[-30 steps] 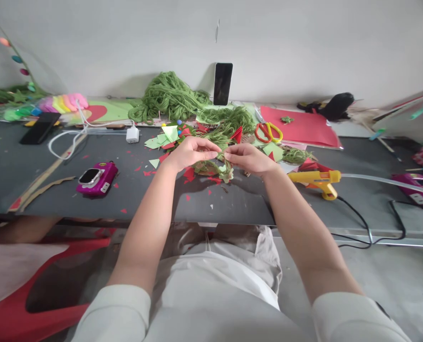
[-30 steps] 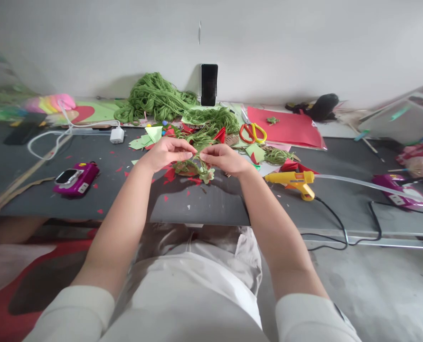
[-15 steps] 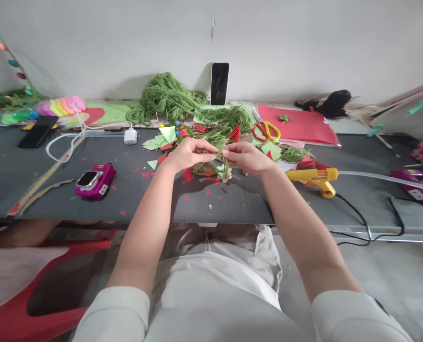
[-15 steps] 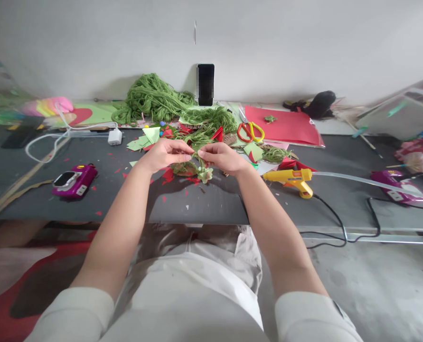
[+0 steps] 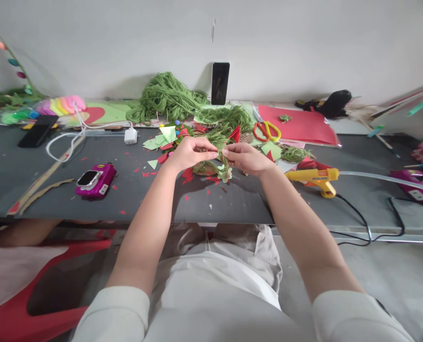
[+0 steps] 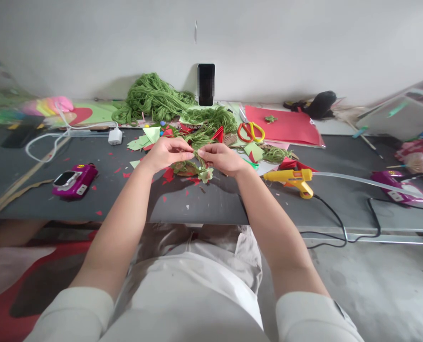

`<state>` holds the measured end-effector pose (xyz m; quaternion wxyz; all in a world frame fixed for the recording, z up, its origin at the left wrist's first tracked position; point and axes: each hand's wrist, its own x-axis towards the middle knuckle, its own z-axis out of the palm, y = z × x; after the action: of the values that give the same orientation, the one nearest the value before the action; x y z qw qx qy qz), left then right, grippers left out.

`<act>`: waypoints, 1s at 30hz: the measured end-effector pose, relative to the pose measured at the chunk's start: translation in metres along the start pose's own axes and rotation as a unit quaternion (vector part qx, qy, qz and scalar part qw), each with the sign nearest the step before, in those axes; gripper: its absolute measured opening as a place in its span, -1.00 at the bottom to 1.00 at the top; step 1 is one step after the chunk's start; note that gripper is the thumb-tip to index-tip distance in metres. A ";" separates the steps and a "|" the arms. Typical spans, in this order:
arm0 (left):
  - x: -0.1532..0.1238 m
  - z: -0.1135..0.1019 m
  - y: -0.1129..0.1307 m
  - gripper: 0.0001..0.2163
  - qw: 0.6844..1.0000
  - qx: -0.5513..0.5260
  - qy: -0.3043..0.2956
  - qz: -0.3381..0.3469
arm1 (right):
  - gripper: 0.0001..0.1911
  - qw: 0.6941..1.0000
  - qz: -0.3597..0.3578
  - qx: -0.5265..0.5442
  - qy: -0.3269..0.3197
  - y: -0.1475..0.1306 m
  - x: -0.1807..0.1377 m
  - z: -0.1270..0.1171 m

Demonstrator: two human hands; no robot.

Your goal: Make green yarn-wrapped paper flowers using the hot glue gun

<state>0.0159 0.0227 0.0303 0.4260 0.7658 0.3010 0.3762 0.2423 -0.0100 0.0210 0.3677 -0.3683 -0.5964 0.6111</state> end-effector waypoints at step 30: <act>0.000 0.003 0.000 -0.81 1.000 0.009 0.009 0.003 | -0.40 1.000 -0.016 -0.005 -0.005 -0.001 0.000 0.002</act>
<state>0.0185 0.0219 0.0293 0.4150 0.7673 0.3055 0.3816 0.2407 -0.0108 0.0220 0.3722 -0.3573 -0.6069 0.6046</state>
